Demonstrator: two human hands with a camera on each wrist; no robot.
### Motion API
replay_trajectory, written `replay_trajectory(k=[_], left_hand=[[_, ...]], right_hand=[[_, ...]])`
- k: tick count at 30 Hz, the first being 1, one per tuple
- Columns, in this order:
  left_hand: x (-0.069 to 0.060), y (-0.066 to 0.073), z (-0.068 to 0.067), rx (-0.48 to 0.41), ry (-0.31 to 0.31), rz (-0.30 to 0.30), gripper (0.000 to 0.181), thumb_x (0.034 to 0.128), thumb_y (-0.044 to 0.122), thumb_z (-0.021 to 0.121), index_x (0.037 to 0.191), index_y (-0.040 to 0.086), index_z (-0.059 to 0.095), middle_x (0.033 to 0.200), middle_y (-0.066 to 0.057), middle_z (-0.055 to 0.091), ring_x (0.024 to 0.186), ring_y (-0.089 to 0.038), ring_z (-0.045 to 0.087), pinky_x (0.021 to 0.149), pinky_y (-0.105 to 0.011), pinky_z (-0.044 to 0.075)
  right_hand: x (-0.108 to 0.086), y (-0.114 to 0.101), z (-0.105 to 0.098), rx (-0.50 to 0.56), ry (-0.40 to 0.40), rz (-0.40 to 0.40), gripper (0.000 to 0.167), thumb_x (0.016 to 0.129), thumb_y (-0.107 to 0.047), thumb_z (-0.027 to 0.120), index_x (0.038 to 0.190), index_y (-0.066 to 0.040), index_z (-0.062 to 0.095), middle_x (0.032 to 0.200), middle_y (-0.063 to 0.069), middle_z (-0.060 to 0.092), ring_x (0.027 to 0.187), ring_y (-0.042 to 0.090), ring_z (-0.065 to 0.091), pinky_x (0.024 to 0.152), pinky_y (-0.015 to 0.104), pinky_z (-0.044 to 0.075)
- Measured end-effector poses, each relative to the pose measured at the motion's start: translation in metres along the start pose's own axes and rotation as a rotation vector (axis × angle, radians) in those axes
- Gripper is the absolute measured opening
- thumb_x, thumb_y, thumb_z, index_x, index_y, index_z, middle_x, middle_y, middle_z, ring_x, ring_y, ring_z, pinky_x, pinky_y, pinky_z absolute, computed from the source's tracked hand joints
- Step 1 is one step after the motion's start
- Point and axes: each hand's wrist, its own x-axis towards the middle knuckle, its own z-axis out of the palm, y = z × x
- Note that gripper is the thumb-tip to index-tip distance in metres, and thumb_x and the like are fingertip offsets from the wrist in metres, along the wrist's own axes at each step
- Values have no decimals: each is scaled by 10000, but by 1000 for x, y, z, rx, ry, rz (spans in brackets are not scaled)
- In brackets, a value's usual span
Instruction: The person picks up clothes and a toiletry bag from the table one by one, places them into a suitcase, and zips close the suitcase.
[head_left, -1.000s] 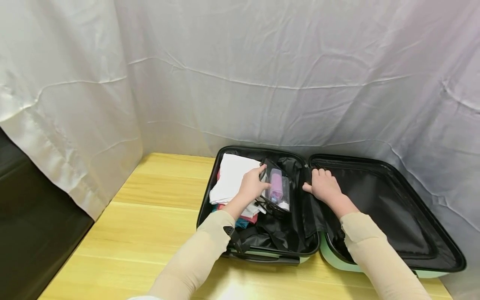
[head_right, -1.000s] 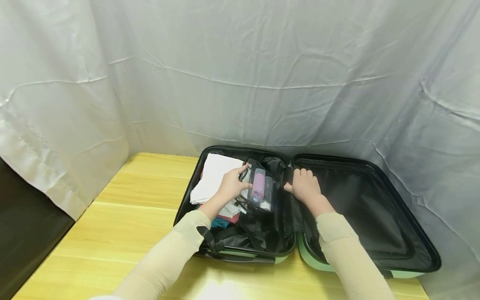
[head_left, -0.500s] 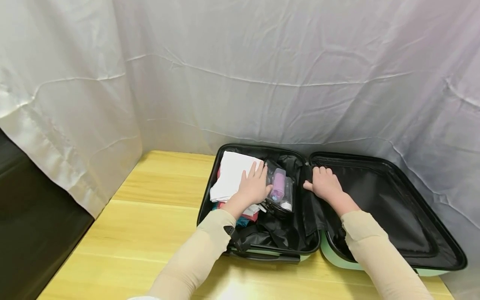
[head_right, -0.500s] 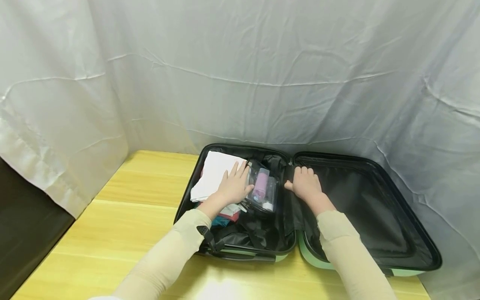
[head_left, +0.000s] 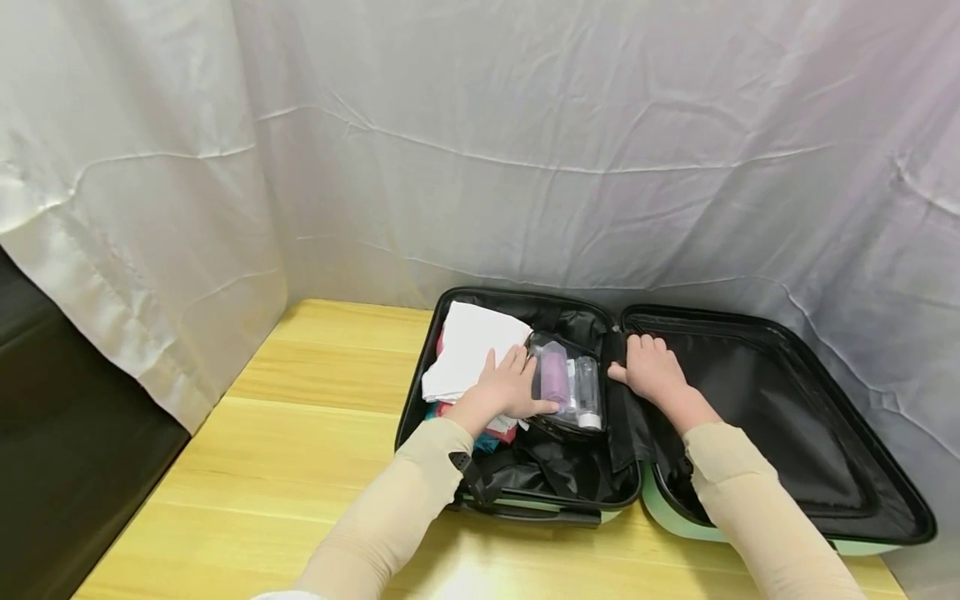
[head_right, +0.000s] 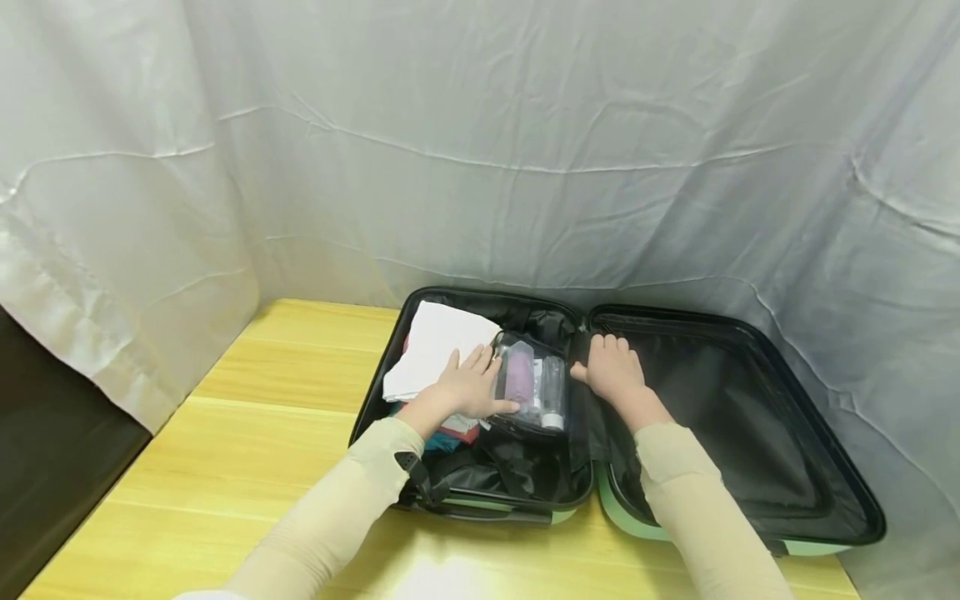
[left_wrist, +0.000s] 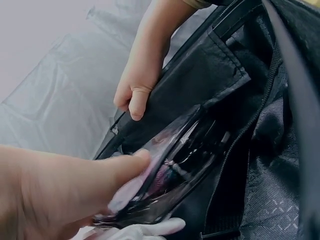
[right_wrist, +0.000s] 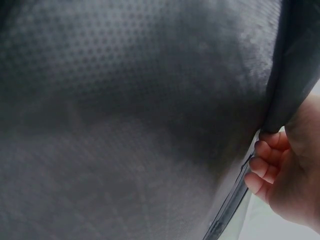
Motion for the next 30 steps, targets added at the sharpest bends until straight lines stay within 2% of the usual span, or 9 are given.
replay_trajectory(k=[5,9,13,20,25,30], left_hand=[[-1,1,3,69,-43,3,939,867,784,373,1568,184,199,1655,-57,123,1542,-192,55,1235,-526,27],[-2,1,3,75,-57,-2,940,862,790,371,1567,191,205,1653,-52,138,1540,-186,74,1234,-526,31],[-2,1,2,46,-48,-2,922,871,767,400,1565,189,216,1654,-52,133,1539,-186,77,1232,-533,33],[-2,2,-3,-42,4,5,818,908,656,492,1543,179,295,1640,-69,189,1536,-225,104,1227,-540,90],[-1,1,-8,-92,29,9,768,928,614,500,1534,179,319,1631,-83,217,1536,-263,95,1221,-542,133],[-2,-1,-14,-164,45,6,741,941,571,516,1538,184,309,1635,-85,202,1537,-273,72,1220,-551,130]], right_hand=[[0,1,1,0,-4,-1,591,962,-337,537,1250,168,430,1175,377,482,1089,530,451,906,622,411],[1,1,1,-1,-6,1,601,962,-338,536,1263,170,423,1186,379,479,1101,532,447,918,624,407],[1,1,0,-5,-9,3,610,963,-336,538,1270,176,415,1194,385,473,1110,536,442,927,626,404],[0,0,-2,-11,-18,-3,629,963,-341,541,1299,173,403,1221,387,470,1135,536,438,946,627,399],[0,1,-5,-14,11,-22,581,942,-335,580,1224,159,461,1134,366,512,1063,529,476,875,622,421],[2,4,-5,-21,-10,-33,536,947,-362,570,1164,121,490,1101,335,521,1042,515,480,852,618,413]])
